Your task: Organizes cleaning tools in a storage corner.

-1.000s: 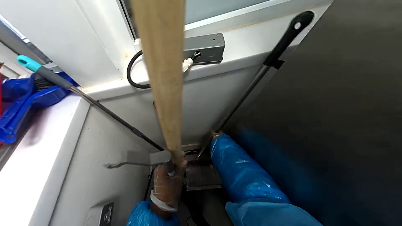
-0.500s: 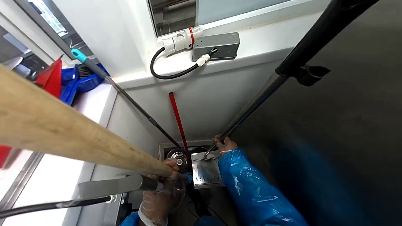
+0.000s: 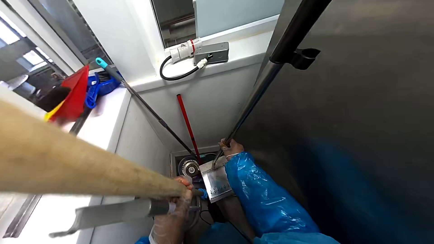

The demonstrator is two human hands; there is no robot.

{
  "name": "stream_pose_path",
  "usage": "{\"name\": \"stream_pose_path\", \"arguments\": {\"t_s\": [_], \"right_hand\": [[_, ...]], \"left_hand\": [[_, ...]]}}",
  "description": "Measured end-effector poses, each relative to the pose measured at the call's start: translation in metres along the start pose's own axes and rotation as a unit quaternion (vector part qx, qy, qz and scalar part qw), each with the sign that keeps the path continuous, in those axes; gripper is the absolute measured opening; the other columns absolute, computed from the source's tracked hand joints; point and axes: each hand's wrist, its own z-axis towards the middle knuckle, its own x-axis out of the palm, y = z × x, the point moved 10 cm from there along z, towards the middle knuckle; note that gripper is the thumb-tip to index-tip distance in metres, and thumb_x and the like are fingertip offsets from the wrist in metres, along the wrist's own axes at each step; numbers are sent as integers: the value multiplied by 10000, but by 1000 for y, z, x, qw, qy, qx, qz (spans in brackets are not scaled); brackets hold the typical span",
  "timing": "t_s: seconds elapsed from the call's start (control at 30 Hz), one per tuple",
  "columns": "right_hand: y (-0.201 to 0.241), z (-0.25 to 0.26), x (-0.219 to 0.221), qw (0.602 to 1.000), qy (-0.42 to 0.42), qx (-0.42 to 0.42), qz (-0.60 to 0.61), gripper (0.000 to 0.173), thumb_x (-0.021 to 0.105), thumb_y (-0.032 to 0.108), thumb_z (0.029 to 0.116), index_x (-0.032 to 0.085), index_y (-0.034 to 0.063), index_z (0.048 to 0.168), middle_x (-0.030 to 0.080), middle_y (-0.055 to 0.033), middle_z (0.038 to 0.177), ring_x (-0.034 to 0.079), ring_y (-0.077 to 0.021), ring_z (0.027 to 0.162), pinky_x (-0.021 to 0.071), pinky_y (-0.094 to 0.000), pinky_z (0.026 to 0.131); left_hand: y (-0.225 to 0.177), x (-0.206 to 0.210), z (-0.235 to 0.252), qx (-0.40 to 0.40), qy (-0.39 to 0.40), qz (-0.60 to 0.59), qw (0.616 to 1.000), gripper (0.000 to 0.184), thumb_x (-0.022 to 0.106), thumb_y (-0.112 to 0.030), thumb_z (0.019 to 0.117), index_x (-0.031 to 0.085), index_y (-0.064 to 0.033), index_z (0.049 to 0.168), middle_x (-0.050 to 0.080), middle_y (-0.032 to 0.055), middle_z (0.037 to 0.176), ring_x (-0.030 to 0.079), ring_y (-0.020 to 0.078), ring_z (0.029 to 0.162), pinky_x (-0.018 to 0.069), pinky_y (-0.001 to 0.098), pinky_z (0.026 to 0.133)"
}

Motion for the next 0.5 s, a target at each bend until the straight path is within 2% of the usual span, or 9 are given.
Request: {"name": "stream_pose_path", "arguments": {"t_s": [0.1, 0.2, 0.27, 0.37, 0.5], "right_hand": [[4, 5, -1, 1000, 17, 10, 12, 375, 650, 279, 1029, 662, 23, 1303, 706, -219, 1220, 659, -379, 1183, 472, -568, 1054], [16, 21, -4, 999, 33, 16, 30, 382, 657, 273, 1025, 651, 21, 1312, 703, -213, 1224, 663, -363, 1175, 478, -564, 1049], [21, 20, 1, 998, 56, 20, 28, 362, 666, 260, 1017, 662, 22, 1290, 708, -211, 1209, 669, -363, 1157, 486, -568, 1035], [19, 11, 14, 995, 83, 25, 37, 341, 657, 228, 1020, 661, 18, 1289, 700, -222, 1210, 664, -370, 1158, 486, -562, 1034], [15, -15, 21, 995, 101, 5, 17, 341, 623, 240, 1040, 662, 21, 1299, 695, -213, 1239, 650, -354, 1199, 473, -537, 1065]], "left_hand": [[-18, 2, -10, 1, 8, -19, 1000, 170, 631, 19, 899, 638, -1, 1067, 743, 26, 983, 608, 6, 568, 512, 157, 484], [-44, 11, -7, 25, 52, -23, 998, 166, 641, -49, 947, 654, -59, 1112, 742, 4, 1042, 629, -4, 613, 524, 150, 505], [-54, 17, -7, 24, 71, -24, 997, 172, 656, -95, 964, 668, -58, 1132, 742, 14, 1056, 639, 6, 623, 536, 157, 516], [-50, 18, -5, 16, 62, -23, 998, 156, 623, -22, 960, 626, -44, 1114, 745, 22, 1027, 621, -1, 583, 510, 146, 477], [-37, 11, -24, 0, 52, -28, 998, 164, 611, 4, 937, 629, -24, 1098, 741, 41, 1031, 625, 9, 600, 509, 149, 492]]}}
